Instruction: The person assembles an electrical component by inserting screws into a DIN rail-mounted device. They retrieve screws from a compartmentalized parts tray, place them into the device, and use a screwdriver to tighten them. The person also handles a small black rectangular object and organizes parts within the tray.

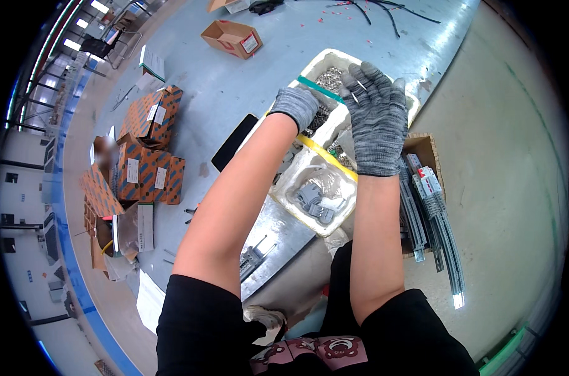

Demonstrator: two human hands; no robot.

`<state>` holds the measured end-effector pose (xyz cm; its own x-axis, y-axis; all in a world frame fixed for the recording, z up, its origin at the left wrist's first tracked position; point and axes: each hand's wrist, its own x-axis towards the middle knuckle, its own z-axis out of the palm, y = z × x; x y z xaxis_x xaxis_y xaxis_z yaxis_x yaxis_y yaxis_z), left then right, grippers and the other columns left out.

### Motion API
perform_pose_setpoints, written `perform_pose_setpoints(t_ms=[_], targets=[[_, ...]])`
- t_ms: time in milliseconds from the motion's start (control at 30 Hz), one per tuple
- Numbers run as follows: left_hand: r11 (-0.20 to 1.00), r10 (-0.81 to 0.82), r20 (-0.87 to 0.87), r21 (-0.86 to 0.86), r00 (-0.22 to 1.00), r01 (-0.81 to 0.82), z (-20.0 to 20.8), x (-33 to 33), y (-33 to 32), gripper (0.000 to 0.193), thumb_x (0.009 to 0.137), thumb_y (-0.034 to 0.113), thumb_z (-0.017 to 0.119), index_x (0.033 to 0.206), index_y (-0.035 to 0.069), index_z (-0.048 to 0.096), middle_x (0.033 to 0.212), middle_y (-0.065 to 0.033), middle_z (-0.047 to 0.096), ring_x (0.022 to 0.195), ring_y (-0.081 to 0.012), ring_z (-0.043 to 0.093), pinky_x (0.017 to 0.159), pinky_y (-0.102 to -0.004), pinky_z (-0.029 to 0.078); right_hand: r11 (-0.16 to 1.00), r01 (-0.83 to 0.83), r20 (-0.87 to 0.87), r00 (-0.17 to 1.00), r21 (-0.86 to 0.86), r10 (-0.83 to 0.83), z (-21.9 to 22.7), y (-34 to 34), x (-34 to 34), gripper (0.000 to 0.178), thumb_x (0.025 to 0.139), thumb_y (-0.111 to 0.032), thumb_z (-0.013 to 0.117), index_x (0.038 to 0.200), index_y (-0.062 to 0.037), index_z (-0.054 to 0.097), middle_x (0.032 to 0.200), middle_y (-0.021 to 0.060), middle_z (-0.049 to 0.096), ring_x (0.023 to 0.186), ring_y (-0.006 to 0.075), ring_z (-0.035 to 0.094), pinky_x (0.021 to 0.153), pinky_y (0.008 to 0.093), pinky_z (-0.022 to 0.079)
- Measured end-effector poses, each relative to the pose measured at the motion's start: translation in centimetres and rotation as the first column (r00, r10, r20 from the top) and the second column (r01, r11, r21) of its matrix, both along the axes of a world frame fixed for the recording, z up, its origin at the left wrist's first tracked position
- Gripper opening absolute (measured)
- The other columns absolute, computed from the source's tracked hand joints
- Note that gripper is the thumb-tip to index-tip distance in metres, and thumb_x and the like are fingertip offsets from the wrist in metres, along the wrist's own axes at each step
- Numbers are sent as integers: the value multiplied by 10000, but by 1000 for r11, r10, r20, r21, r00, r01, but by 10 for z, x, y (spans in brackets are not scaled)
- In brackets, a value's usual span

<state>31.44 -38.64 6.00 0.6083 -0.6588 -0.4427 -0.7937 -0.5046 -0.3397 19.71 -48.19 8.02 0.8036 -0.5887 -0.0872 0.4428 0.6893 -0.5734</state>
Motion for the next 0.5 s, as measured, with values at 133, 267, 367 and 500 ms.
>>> perform_pose_setpoints(t_ms=[133, 267, 367, 500], targets=[[934, -12, -36, -357, 999, -1, -13, 12, 35, 252, 891, 225, 592, 1057, 52, 672, 991, -126, 687, 911, -309, 662, 761, -403, 536, 998, -40, 8, 999, 52, 40, -4, 0, 0, 595, 1029, -464, 339, 1214, 65, 539, 1183, 222, 603, 1088, 336, 600, 974, 460, 492], [727, 142, -291, -618, 946, -300, 2, 12, 62, 311, 880, 279, 650, 1058, 23, 644, 950, -146, 683, 871, -320, 657, 780, -404, 514, 998, -61, -74, 995, -18, 60, -8, 3, 3, 471, 1024, -366, 413, 1199, 48, 554, 1171, 195, 613, 1098, 296, 601, 974, 442, 492], [561, 161, -458, -686, 874, -463, 8, 10, 73, 308, 906, 258, 662, 1069, 0, 624, 885, -111, 689, 804, -214, 653, 782, -351, 515, 968, -179, -317, 941, -176, 116, -9, 11, 7, 370, 999, -281, 484, 1220, 4, 567, 1189, 140, 621, 1118, 232, 592, 953, 370, 476], [334, -29, -720, -661, 693, -672, 23, 1, 60, 229, 922, 162, 660, 1038, -29, 612, 853, -34, 642, 784, -87, 569, 750, -269, 505, 944, -301, -155, 935, 135, 320, -44, 27, 22, 469, 1003, -348, 499, 1305, 11, 516, 1287, 154, 566, 1203, 247, 535, 1026, 375, 426]])
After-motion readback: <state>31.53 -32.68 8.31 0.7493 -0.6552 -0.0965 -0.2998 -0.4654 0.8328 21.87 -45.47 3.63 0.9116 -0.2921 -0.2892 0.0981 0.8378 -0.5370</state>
